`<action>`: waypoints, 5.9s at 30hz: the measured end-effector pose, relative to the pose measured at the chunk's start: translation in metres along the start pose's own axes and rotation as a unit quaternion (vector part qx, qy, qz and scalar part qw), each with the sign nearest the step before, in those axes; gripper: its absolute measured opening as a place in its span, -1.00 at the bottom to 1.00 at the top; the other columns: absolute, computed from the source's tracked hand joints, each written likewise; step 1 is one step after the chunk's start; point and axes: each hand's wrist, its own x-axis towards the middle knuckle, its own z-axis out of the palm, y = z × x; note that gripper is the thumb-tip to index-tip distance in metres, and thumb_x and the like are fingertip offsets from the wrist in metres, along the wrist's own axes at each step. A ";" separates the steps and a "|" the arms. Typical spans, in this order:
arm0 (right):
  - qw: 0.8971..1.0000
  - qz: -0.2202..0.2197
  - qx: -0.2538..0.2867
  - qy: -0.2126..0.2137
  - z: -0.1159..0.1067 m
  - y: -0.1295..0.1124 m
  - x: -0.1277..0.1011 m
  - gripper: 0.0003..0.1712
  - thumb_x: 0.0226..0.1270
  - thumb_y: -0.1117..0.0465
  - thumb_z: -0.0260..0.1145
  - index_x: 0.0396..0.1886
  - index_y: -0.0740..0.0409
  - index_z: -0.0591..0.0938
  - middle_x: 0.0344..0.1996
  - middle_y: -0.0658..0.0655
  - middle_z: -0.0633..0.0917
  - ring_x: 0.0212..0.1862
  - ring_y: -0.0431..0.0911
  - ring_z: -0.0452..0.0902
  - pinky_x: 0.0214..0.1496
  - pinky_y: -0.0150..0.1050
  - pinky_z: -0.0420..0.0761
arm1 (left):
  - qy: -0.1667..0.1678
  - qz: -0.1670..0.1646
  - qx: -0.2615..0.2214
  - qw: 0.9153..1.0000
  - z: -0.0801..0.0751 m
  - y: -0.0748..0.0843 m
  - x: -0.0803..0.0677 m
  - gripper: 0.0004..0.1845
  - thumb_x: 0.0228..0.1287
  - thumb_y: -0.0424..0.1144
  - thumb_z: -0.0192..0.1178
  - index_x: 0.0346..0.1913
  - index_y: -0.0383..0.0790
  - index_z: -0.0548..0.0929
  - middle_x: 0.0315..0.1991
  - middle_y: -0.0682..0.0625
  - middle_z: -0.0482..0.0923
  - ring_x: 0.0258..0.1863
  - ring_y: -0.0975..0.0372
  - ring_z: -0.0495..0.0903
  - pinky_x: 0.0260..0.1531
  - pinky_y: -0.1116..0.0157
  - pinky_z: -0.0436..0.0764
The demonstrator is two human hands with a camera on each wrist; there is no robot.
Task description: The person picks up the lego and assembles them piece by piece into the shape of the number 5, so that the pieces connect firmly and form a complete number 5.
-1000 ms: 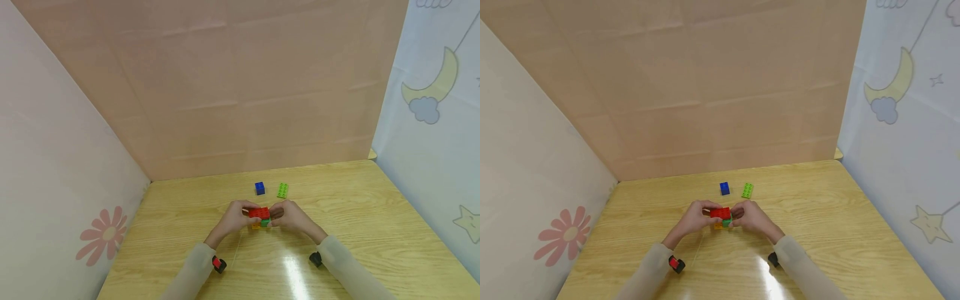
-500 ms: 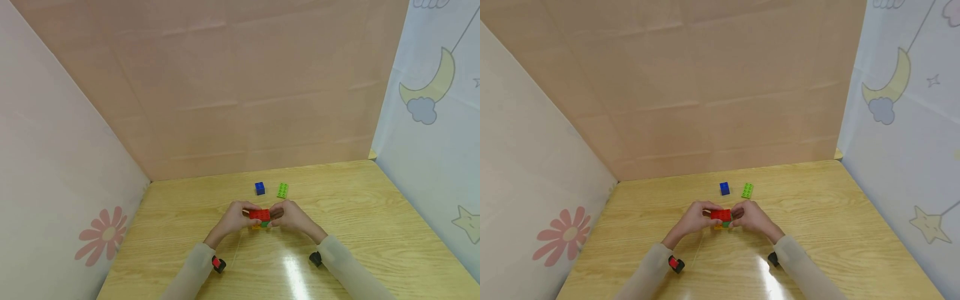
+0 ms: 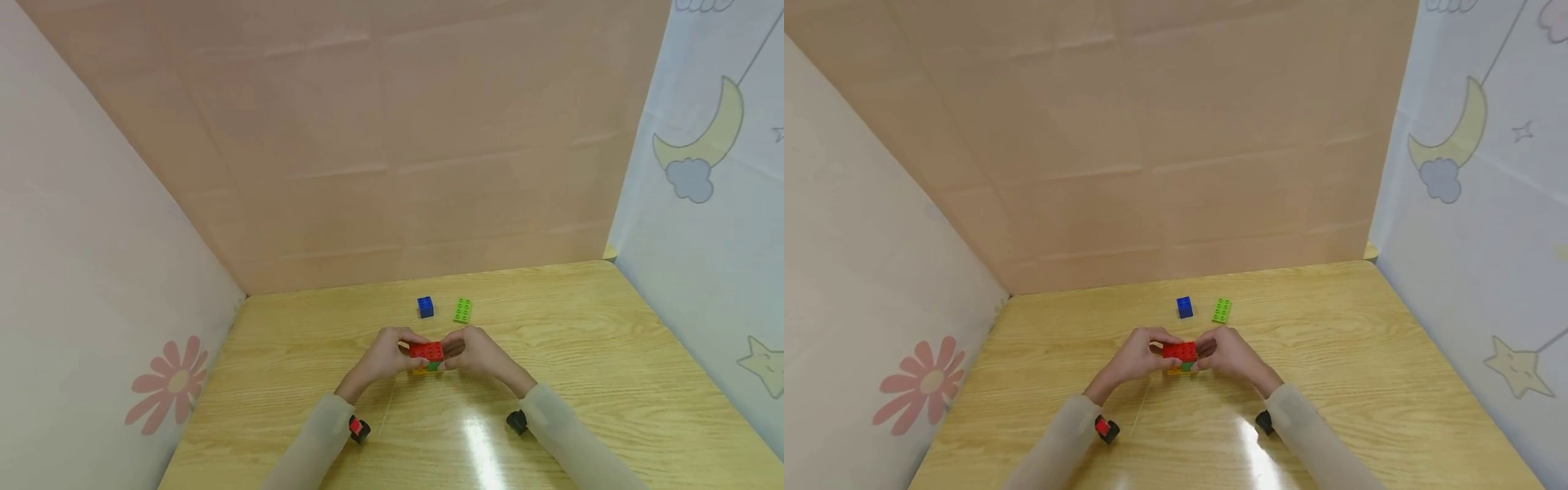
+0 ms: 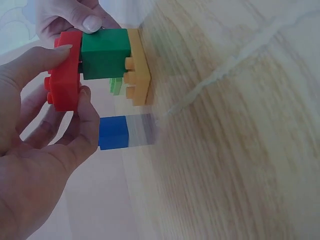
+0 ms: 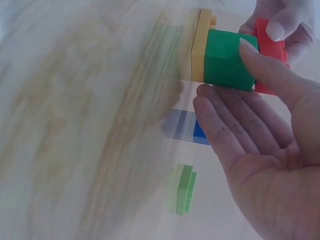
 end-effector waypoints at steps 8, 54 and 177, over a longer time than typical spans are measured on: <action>1.000 0.001 0.004 -0.008 0.001 0.001 0.000 -0.62 0.23 0.23 0.60 0.04 0.20 0.79 -0.04 0.18 0.86 -0.01 0.02 0.83 0.08 -0.05 0.81 | -0.001 -0.008 0.008 1.000 0.001 0.001 0.001 -0.71 0.23 -0.26 0.54 0.02 -0.10 0.85 -0.09 0.04 0.75 -0.13 0.20 0.71 -0.17 0.33 0.80; 1.000 -0.014 -0.011 -0.003 0.004 -0.002 0.005 -0.72 0.17 0.24 0.64 -0.13 0.12 0.80 -0.15 0.10 0.87 -0.09 -0.05 0.83 0.04 -0.08 0.81 | -0.022 0.003 0.098 0.995 -0.007 0.012 0.006 -0.70 0.15 -0.25 0.61 -0.05 -0.21 0.84 -0.16 0.03 0.83 -0.27 0.40 0.64 -0.26 0.47 0.68; 0.992 -0.003 -0.103 0.070 -0.037 -0.001 0.100 -0.39 0.38 0.20 0.50 0.33 0.40 0.60 0.28 0.38 0.68 0.30 0.27 0.63 0.37 0.17 0.63 | 0.086 -0.060 -0.158 0.982 0.015 -0.029 -0.029 -0.56 0.23 -0.15 0.55 0.17 -0.13 0.78 0.08 -0.08 0.79 -0.06 0.18 0.77 -0.03 0.29 0.80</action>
